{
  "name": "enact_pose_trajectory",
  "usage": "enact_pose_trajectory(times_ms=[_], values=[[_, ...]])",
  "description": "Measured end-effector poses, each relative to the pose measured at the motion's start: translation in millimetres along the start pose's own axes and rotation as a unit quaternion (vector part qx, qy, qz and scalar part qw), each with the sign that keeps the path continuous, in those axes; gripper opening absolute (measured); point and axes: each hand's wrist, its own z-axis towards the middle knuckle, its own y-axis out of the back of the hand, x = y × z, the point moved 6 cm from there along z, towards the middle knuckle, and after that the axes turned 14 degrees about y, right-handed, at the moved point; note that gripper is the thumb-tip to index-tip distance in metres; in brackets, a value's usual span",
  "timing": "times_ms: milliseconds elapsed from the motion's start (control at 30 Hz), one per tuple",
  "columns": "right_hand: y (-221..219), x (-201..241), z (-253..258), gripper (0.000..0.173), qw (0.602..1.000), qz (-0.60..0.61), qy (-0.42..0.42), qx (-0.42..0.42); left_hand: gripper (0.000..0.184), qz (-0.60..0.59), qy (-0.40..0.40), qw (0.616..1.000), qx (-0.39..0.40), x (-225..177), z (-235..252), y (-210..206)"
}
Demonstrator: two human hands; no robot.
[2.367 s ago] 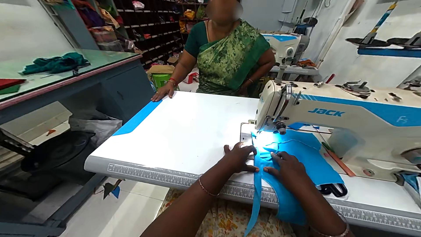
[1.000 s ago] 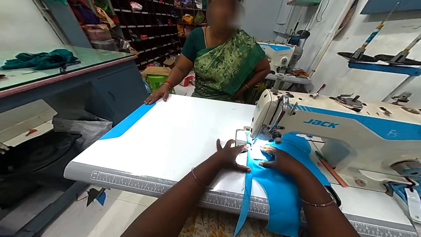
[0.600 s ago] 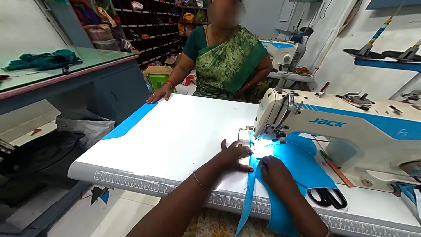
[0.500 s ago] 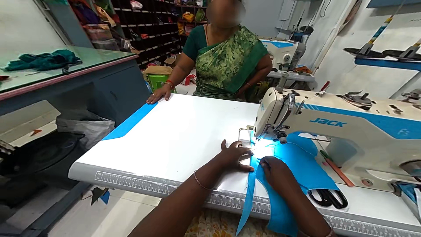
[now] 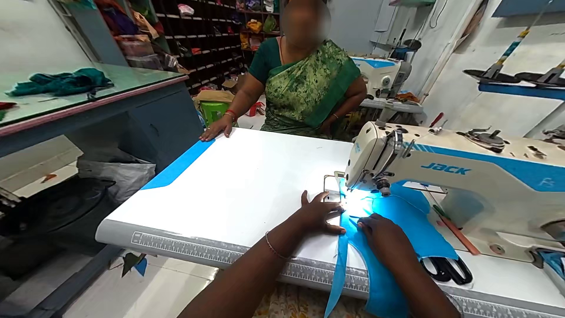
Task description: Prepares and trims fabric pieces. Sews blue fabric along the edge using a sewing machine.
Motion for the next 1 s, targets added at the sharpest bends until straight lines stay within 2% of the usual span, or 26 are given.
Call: enact_pose_trajectory(times_ms=[67, 167, 233, 367, 567, 733, 833, 1000], values=[[5.1, 0.9, 3.1, 0.023, 1.0, -0.008, -0.008, 0.003, 0.062, 0.01, -0.007, 1.0, -0.006, -0.9, -0.7, -0.5], [12.5, 2.4, 14.7, 0.012, 0.996, 0.001, 0.033, -0.081, 0.061, 0.024, -0.017, 0.999, -0.017, -2.1, -1.5, 0.1], [8.0, -1.2, 21.7, 0.014, 0.991, 0.046, 0.068, -0.108, 0.059, 0.02, -0.024, 0.999, -0.026, -4.4, -2.8, 1.6], [4.7, -13.8, 29.5, 0.02, 0.992, 0.082, 0.073, -0.069, 0.045, 0.011, -0.071, 0.995, -0.072, -10.4, -7.4, 2.5], [11.2, -21.3, 36.9, 0.031, 0.991, 0.11, 0.074, -0.004, 0.052, 0.002, -0.023, 0.999, -0.042, -8.7, -11.8, 5.0], [13.0, -22.8, 39.1, 0.036, 0.989, 0.105, 0.101, 0.002, 0.045, 0.005, -0.025, 0.999, -0.043, -9.7, -13.1, 4.4], [10.7, -26.1, 40.4, 0.05, 0.992, 0.091, 0.075, 0.045, 0.041, 0.006, -0.015, 0.999, -0.032, -6.2, -12.6, 0.6], [5.9, -23.5, 32.7, 0.058, 0.995, 0.084, 0.037, 0.045, 0.039, -0.003, -0.026, 0.999, -0.046, -5.0, -15.2, 0.9]])
